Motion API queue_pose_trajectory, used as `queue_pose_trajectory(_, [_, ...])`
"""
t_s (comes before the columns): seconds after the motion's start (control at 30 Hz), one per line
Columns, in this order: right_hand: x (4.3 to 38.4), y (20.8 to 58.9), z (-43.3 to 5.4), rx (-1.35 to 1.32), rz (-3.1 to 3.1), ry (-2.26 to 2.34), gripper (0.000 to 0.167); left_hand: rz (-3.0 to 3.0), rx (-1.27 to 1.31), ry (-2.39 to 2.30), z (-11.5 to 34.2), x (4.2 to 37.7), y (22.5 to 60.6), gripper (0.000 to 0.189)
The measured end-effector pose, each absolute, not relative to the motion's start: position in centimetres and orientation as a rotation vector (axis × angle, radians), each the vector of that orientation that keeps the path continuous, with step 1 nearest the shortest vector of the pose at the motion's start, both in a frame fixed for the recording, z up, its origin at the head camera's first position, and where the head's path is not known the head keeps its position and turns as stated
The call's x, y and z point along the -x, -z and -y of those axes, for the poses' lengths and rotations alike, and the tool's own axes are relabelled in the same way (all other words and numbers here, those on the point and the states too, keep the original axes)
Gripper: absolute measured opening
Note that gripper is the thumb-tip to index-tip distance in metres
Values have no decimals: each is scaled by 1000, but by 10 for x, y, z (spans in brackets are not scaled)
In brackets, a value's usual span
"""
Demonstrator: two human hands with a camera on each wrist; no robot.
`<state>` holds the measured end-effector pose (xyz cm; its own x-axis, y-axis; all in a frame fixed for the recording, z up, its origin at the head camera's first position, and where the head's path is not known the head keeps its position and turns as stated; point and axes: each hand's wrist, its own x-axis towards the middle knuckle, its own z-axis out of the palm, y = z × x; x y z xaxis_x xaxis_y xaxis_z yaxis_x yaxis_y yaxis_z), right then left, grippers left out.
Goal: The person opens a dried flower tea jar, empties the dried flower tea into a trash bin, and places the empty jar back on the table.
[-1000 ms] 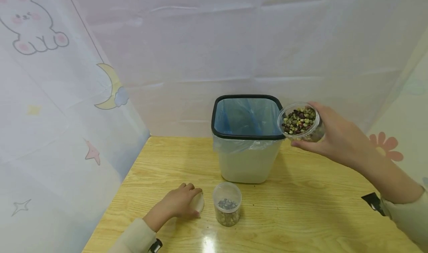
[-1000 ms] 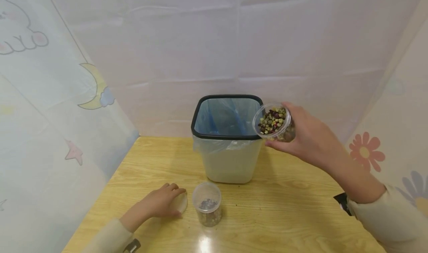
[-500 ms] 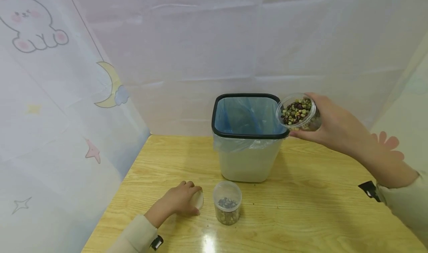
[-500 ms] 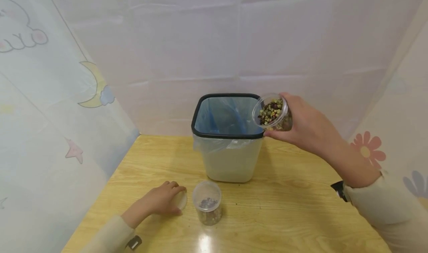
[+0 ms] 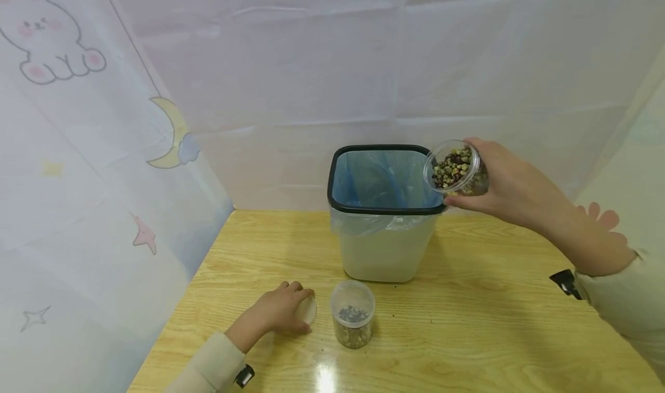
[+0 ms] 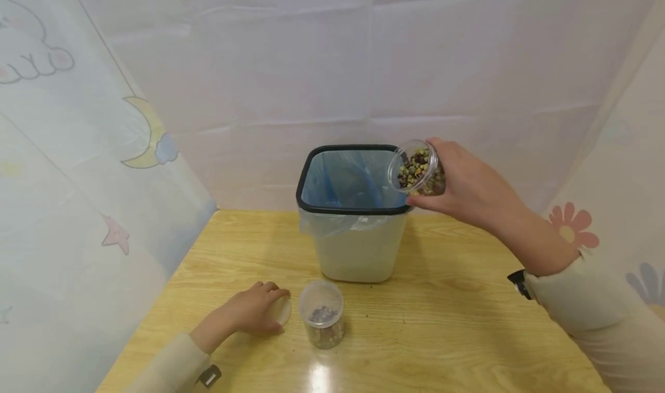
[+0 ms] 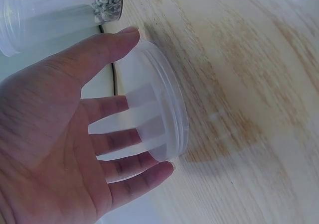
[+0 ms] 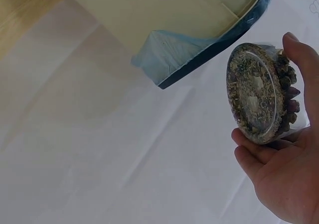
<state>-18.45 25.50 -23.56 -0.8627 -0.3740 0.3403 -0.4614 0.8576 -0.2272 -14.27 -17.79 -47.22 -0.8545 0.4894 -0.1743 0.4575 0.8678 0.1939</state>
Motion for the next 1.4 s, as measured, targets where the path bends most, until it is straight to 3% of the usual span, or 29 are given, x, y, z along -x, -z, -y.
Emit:
queue_pose_trajectory(0.37, [191, 235, -252, -609, 2803, -382, 115, -2847, -714, -121, 177, 147, 466, 81])
queue_pose_trajectory(0.67, [196, 236, -249, -628, 2819, -351, 115, -2945, -733, -134, 177, 159, 444, 70])
queue_pose_trajectory(1.4, [200, 230, -246, -695, 2773, -306, 109, -3128, -795, -225, 164, 171, 377, 62])
